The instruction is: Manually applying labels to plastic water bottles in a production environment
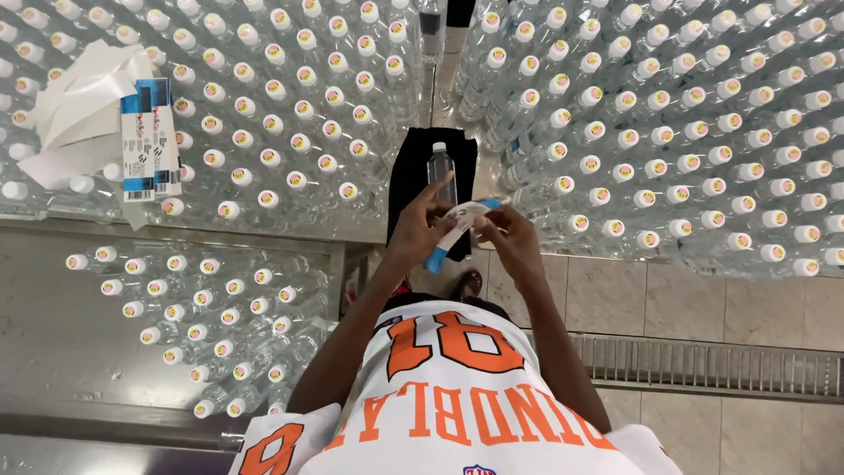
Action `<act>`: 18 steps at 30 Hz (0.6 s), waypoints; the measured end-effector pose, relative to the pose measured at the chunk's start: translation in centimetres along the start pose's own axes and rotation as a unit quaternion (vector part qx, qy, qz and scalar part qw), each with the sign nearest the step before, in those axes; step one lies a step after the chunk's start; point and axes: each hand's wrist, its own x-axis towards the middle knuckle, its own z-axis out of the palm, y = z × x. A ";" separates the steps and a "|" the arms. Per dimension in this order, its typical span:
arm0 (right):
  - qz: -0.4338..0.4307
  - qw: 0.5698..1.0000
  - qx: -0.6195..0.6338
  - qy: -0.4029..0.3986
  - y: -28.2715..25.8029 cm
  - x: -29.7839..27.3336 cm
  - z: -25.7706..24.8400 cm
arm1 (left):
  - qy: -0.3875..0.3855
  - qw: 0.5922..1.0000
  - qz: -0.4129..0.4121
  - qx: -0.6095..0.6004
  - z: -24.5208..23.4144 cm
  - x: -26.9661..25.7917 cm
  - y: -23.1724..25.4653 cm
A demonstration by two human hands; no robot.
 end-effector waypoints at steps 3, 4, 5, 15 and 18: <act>0.053 0.998 -0.028 -0.009 2.4 0.7 1.3 | -0.053 0.995 -0.049 0.070 -0.9 0.3 -1.4; 0.052 0.999 0.005 0.012 3.4 1.0 1.7 | -0.014 0.992 -0.014 0.128 -0.9 0.4 -2.4; 0.052 0.997 0.039 0.034 4.4 1.3 2.1 | 0.024 0.982 0.020 0.186 -1.0 0.5 -3.4; 0.101 0.981 0.135 0.100 7.1 0.6 4.6 | 0.082 0.967 -0.223 -0.087 2.6 -4.7 -8.0; 0.118 0.977 0.154 0.086 7.3 0.1 4.8 | 0.186 0.907 -0.278 -0.256 2.5 -3.3 -10.4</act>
